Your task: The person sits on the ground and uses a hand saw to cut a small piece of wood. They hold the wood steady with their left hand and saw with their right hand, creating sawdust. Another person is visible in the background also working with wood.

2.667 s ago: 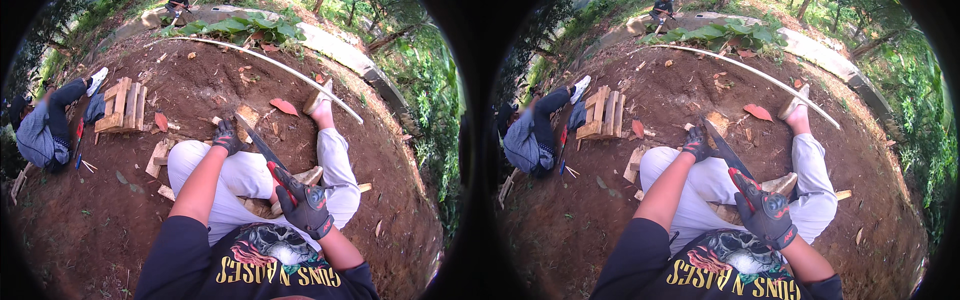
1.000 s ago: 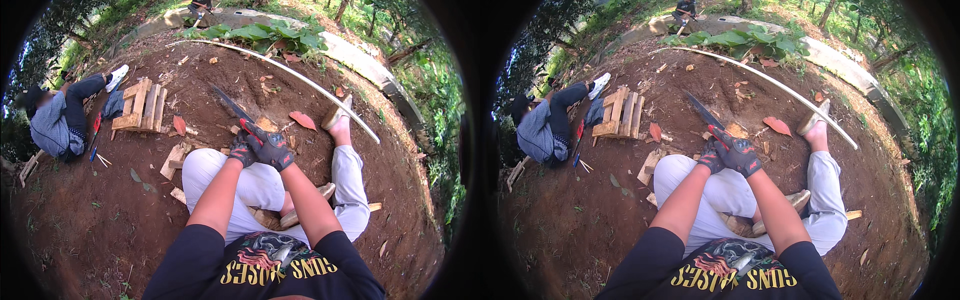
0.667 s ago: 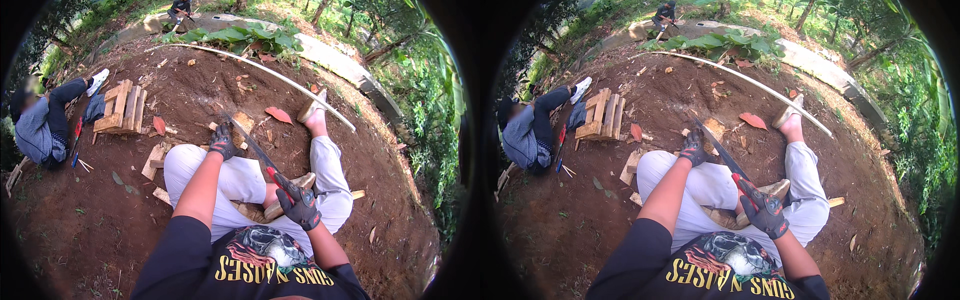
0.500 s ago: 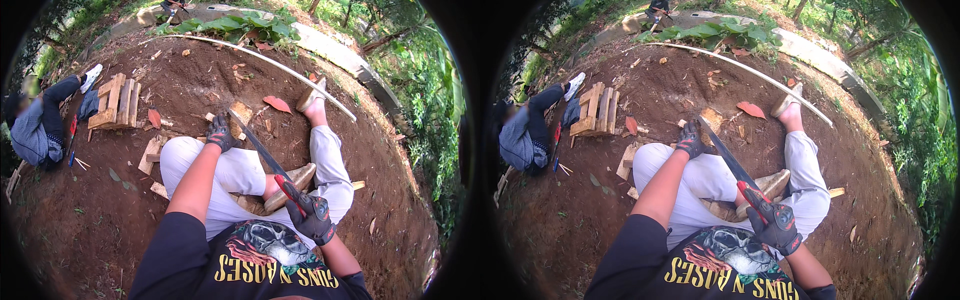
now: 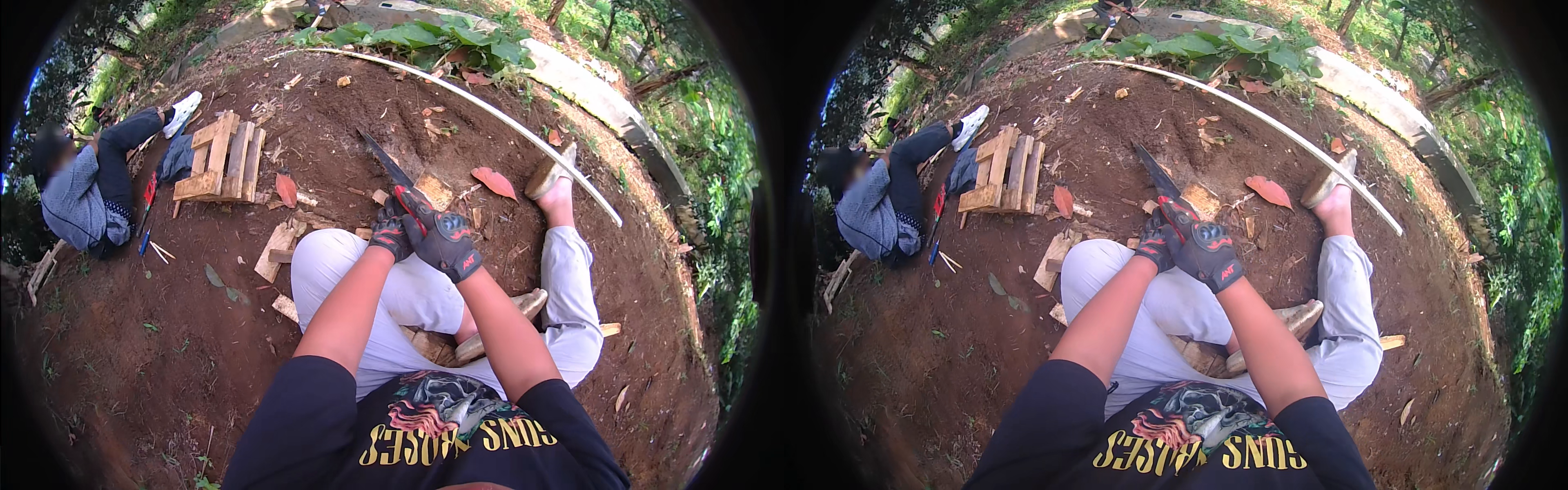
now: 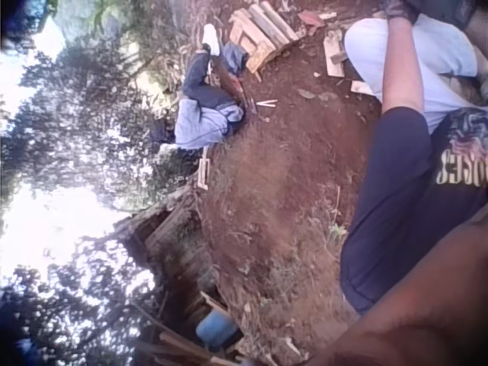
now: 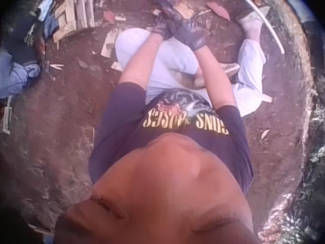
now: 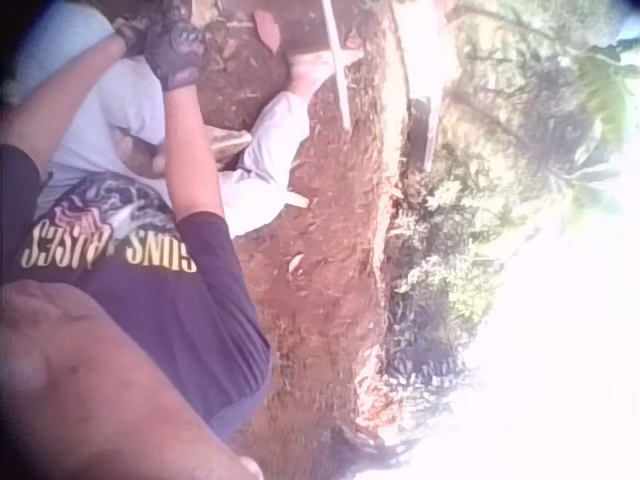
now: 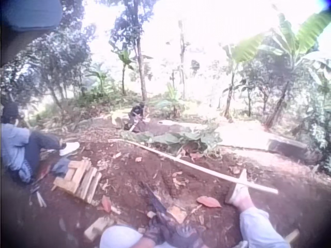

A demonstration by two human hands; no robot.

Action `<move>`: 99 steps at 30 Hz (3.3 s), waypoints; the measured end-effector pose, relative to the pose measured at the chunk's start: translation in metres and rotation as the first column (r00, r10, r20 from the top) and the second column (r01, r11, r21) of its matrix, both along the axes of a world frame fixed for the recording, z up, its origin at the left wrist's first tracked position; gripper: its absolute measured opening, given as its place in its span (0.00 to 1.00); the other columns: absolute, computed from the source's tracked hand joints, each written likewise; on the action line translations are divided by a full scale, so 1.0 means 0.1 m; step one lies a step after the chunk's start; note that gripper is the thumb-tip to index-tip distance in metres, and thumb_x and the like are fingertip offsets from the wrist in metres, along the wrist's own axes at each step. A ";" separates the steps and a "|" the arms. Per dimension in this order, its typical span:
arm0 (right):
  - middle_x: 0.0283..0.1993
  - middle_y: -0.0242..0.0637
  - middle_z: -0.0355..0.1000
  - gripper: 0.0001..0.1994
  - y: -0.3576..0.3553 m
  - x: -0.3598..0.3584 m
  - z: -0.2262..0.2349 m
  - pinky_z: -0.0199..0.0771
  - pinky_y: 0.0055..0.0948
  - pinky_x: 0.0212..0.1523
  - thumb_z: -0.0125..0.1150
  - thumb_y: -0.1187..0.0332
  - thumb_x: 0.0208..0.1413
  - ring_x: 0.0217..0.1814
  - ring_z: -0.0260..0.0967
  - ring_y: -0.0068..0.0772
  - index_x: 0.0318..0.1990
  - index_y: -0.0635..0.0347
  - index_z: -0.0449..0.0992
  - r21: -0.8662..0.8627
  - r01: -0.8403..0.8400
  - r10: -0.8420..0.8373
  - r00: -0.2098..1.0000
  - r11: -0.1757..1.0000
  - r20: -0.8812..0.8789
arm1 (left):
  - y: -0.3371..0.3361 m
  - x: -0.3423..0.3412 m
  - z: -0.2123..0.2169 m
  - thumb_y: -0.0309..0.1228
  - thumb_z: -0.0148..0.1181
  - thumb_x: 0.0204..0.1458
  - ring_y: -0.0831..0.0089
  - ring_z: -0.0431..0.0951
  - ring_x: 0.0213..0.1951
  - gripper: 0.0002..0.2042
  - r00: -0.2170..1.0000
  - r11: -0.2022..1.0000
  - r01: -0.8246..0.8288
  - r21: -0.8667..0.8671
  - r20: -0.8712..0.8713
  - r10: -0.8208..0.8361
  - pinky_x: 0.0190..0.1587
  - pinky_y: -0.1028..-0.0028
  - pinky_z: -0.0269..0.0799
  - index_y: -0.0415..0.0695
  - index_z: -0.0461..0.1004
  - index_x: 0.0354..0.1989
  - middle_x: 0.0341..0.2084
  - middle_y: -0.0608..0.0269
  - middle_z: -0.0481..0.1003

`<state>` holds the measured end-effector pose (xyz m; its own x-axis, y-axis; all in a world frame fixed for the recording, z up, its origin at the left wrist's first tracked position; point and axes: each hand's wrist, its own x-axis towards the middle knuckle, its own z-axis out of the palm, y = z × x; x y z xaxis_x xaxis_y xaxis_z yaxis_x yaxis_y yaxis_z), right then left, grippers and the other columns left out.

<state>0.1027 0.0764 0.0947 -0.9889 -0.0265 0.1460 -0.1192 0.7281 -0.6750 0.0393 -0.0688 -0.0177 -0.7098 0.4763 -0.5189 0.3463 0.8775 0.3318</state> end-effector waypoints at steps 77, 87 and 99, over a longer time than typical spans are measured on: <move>0.37 0.48 0.85 0.25 0.80 2.31 2.09 0.84 0.43 0.36 0.69 0.69 0.63 0.33 0.86 0.48 0.68 0.57 0.81 0.118 0.052 -0.083 0.958 0.992 0.276 | 0.13 0.04 0.25 0.65 0.82 0.42 0.38 0.44 0.84 0.77 0.991 0.992 -0.119 -0.033 0.060 0.121 0.84 0.48 0.46 0.31 0.31 0.84 0.83 0.32 0.42; 0.38 0.45 0.84 0.22 0.16 1.47 2.03 0.79 0.43 0.32 0.68 0.62 0.67 0.28 0.80 0.44 0.67 0.48 0.83 -0.031 -0.201 0.197 0.904 0.979 0.379 | -0.17 -0.02 -0.23 0.50 0.69 0.58 0.32 0.47 0.82 0.55 0.991 0.991 -0.134 0.019 -0.025 0.134 0.80 0.38 0.52 0.53 0.40 0.88 0.84 0.39 0.44; 0.33 0.48 0.83 0.27 0.84 2.00 2.14 0.82 0.44 0.33 0.72 0.67 0.59 0.27 0.82 0.49 0.66 0.65 0.80 0.160 0.085 -0.119 0.969 0.983 0.217 | 0.02 0.01 0.32 0.51 0.77 0.54 0.36 0.49 0.82 0.65 0.971 0.974 -0.228 0.008 0.082 0.227 0.79 0.37 0.51 0.40 0.30 0.86 0.84 0.40 0.42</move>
<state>0.3026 0.1600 0.3083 -0.9944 0.0720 -0.0779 0.1034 0.8226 -0.5591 0.0408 -0.0670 0.0142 -0.7572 0.3169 -0.5712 0.1103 0.9239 0.3664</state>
